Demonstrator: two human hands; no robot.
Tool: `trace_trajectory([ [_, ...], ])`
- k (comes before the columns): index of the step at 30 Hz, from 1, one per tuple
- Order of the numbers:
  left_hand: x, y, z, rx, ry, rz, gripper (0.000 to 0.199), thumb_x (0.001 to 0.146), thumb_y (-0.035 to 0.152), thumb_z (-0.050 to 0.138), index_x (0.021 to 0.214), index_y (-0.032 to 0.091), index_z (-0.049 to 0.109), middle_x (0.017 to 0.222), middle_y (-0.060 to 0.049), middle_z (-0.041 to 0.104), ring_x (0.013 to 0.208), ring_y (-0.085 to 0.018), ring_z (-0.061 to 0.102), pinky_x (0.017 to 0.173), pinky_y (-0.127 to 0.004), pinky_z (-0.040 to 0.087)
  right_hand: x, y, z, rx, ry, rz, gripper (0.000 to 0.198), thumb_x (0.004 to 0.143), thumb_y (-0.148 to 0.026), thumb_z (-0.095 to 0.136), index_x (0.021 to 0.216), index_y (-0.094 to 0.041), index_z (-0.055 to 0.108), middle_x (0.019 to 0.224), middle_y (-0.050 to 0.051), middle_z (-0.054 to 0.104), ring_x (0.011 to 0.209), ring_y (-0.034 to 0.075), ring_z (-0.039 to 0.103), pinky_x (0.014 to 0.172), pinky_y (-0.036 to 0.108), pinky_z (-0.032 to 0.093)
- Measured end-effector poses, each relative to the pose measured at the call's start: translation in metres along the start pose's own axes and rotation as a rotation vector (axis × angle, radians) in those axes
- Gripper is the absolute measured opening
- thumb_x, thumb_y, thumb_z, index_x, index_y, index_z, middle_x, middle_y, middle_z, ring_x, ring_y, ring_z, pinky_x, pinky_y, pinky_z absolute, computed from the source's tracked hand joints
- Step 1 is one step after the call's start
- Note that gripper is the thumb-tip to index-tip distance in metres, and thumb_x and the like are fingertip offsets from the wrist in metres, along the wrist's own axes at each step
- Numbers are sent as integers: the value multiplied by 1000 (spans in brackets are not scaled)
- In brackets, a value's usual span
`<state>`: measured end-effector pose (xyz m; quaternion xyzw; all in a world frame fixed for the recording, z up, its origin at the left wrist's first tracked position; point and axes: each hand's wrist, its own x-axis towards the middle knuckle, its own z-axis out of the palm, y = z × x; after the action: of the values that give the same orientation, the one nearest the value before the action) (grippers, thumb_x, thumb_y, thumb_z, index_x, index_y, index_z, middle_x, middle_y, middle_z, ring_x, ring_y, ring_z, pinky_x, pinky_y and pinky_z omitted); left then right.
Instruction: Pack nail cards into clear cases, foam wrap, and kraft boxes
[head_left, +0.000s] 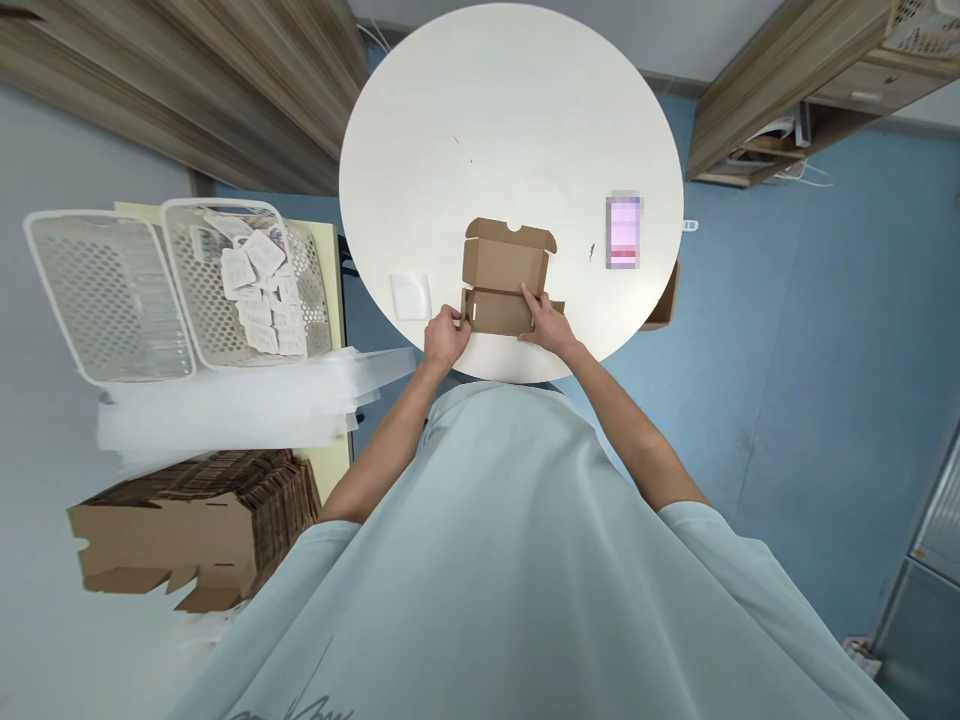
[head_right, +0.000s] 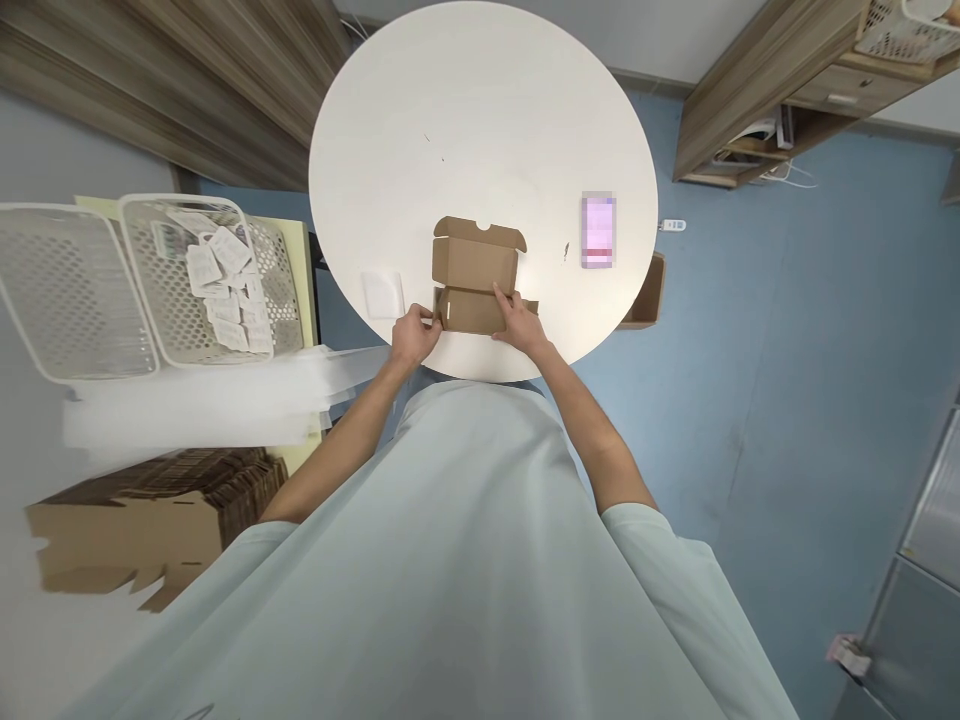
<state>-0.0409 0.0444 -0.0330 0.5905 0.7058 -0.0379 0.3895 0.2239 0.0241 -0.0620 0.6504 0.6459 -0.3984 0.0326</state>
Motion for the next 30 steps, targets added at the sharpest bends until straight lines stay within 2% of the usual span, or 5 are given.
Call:
trace_trajectory([
  [6, -3, 12, 11, -82, 18, 102, 50, 110, 42, 63, 154, 17, 61, 146, -15, 80, 116, -31, 81, 110, -43, 58, 0, 1, 0, 9, -29, -8, 141, 89, -33, 97, 188, -42, -2, 175, 23, 42, 127, 42, 75, 104, 59, 68],
  [12, 9, 9, 15, 9, -11, 67, 27, 108, 26, 61, 131, 20, 74, 137, -14, 83, 126, -33, 77, 109, -42, 57, -4, 3, 1, 36, -54, -48, 152, 84, -38, 102, 187, -42, -10, 179, 24, 37, 134, 42, 72, 109, 60, 67],
  [17, 11, 12, 16, 86, -19, 35, 19, 108, 26, 62, 120, 20, 75, 126, -15, 83, 119, -33, 76, 101, -41, 57, -6, 1, 1, 27, -69, -30, 150, 86, -34, 101, 187, -43, -8, 183, 23, 33, 143, 44, 68, 113, 62, 66],
  [23, 5, 18, 15, 233, -55, 21, 28, 112, 33, 52, 117, 20, 76, 119, -20, 81, 116, -39, 75, 97, -46, 57, -7, -2, -1, 17, -67, -17, 148, 87, -34, 99, 187, -42, -8, 183, 23, 34, 148, 48, 64, 114, 64, 65],
  [30, 2, 28, 13, 314, -53, -4, 35, 110, 28, 47, 122, 17, 78, 123, -25, 80, 120, -43, 74, 97, -51, 57, -6, -4, -1, 24, -36, -20, 139, 85, -36, 100, 189, -36, 8, 182, 24, 36, 153, 49, 60, 116, 63, 64],
])
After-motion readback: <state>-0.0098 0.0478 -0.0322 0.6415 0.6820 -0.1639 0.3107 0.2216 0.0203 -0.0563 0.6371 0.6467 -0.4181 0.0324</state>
